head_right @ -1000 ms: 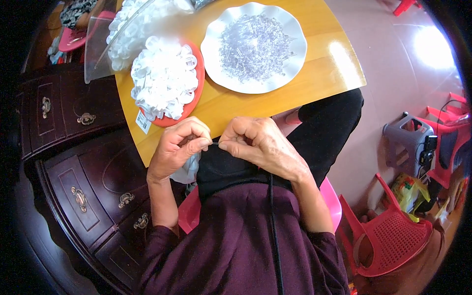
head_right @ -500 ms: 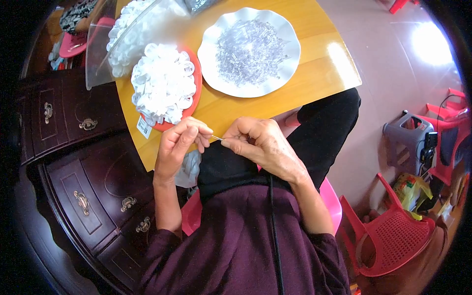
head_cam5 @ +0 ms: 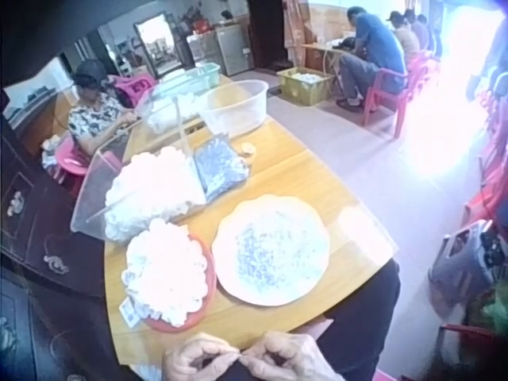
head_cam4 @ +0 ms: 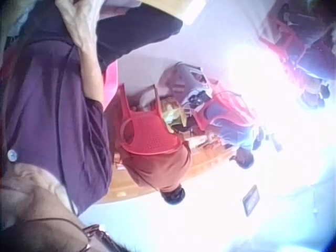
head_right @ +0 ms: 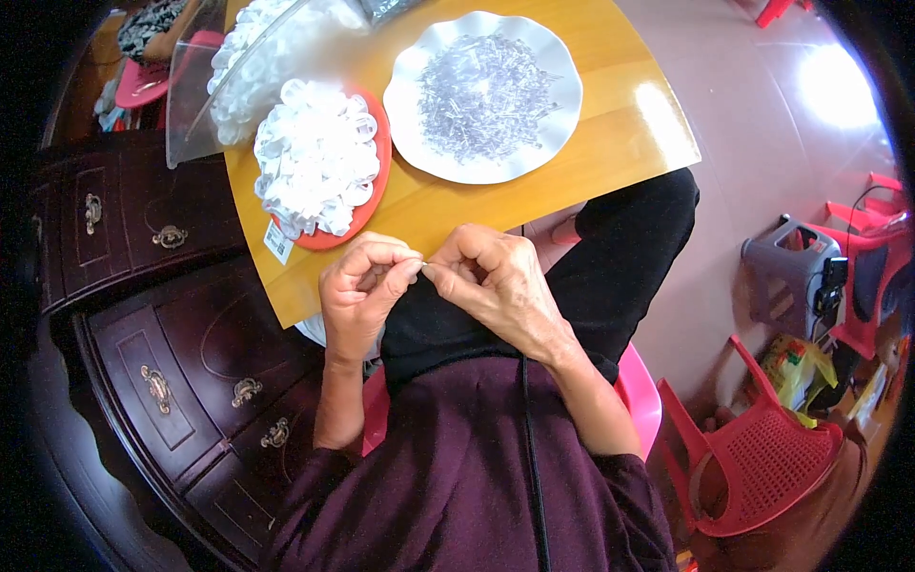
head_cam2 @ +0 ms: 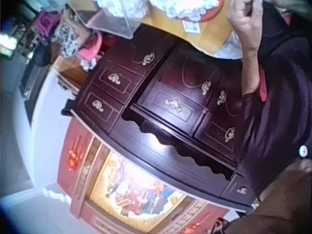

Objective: The person assembles small white plastic components by threading a needle through them and adding silver beads.

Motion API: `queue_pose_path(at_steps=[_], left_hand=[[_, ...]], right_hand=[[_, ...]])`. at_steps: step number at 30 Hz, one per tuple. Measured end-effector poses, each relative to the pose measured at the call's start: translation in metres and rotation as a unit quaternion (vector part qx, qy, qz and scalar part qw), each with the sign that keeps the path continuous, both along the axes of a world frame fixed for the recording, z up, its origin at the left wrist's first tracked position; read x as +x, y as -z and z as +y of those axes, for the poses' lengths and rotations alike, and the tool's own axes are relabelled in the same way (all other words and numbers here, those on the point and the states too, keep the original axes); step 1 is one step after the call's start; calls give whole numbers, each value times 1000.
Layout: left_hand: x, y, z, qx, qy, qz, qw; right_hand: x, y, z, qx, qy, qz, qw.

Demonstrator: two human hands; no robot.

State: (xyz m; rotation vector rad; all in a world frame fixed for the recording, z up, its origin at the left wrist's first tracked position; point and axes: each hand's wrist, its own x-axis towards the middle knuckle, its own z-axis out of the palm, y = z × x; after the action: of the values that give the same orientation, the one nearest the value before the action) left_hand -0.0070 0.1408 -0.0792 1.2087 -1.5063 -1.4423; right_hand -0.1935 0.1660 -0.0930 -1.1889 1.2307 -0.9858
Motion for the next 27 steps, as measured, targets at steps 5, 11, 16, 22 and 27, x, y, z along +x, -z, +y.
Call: queue_pose_path(at_steps=[5,11,16,22,27], left_hand=[[6,-3,1,54,-3,45,998],[8,1,4,114,-6,88,990],[9,3,6,88,-22,82,993],[14,-2,-1,94,-77,117,986],[25,-19,-39,-212,-81,-170,959]], right_hand=[[4,6,6,-3,31,-32,999],[11,2,12,123,39,-120,984],[18,3,15,139,78,-171,972],[19,5,10,100,87,-174,976],[11,6,2,116,94,-173,974]])
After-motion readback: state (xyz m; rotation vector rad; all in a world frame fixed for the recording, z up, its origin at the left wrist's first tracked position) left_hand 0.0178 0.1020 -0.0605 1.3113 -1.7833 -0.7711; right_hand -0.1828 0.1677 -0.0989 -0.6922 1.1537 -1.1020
